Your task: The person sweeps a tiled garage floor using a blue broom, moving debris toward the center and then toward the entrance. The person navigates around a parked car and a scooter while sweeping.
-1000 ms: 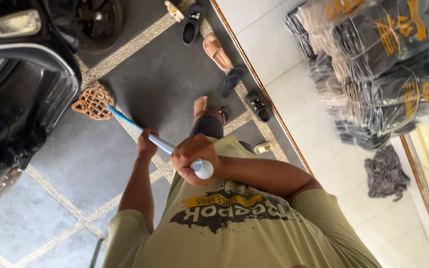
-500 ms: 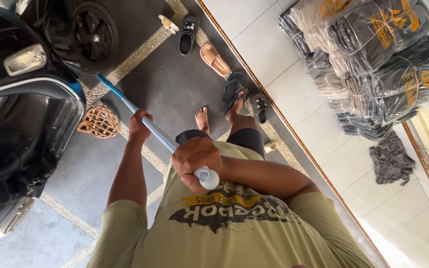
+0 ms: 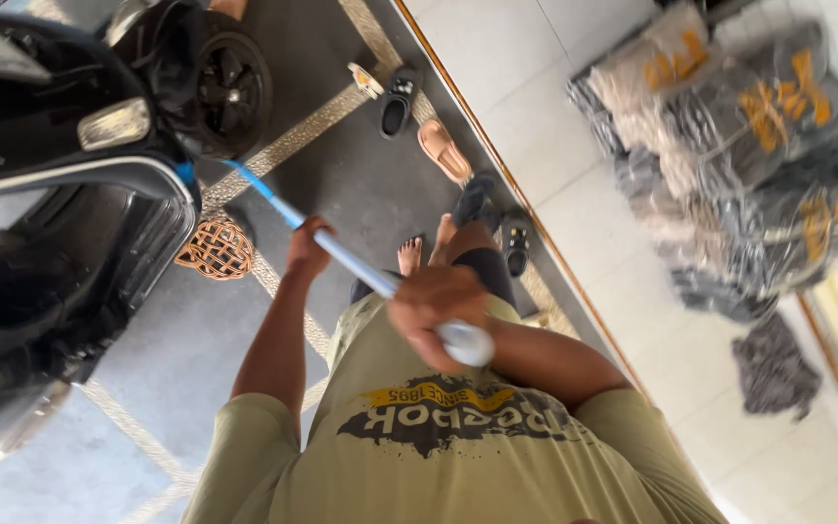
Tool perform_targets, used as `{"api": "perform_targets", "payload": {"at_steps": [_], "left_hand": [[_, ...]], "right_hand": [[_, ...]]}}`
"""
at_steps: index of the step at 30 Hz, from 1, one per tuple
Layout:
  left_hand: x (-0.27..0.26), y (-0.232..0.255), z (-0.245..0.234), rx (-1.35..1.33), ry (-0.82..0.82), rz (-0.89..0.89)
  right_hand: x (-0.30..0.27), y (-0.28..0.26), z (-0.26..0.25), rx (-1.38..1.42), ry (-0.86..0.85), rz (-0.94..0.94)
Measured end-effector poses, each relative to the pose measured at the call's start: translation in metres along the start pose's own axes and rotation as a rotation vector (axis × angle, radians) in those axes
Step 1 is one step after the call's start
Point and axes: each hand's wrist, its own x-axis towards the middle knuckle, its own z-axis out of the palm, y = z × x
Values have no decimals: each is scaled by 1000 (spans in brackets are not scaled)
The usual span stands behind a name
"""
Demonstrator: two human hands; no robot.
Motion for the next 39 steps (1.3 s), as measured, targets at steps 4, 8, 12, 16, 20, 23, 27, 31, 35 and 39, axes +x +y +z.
{"api": "perform_targets", "payload": {"at_steps": [4, 8, 12, 16, 20, 23, 27, 31, 35, 39], "left_hand": [[25, 57, 34, -93, -8, 54], [66, 117, 49, -253, 80, 225], [121, 161, 42, -321, 92, 382], [189, 196, 28, -305, 42, 467], [257, 205, 24, -284, 20, 340], [298, 191, 24, -187, 98, 289], [325, 150, 32, -148, 94, 114], [308, 111, 42, -92, -93, -227], [263, 94, 34, -29, 42, 27], [248, 98, 5, -48, -29, 9]], "right_hand": [[24, -25, -6, 139, 93, -419], [60, -102, -39, -154, -386, 60], [78, -92, -55, -210, -259, -138], [109, -77, -97, -169, -342, -234], [135, -51, -122, -319, -422, -154], [163, 19, -135, -209, -480, -310], [187, 85, -154, -112, -542, -81], [209, 111, -165, 91, -438, 28], [230, 96, -165, 211, -445, 113], [253, 90, -149, 284, -471, 141]]}}
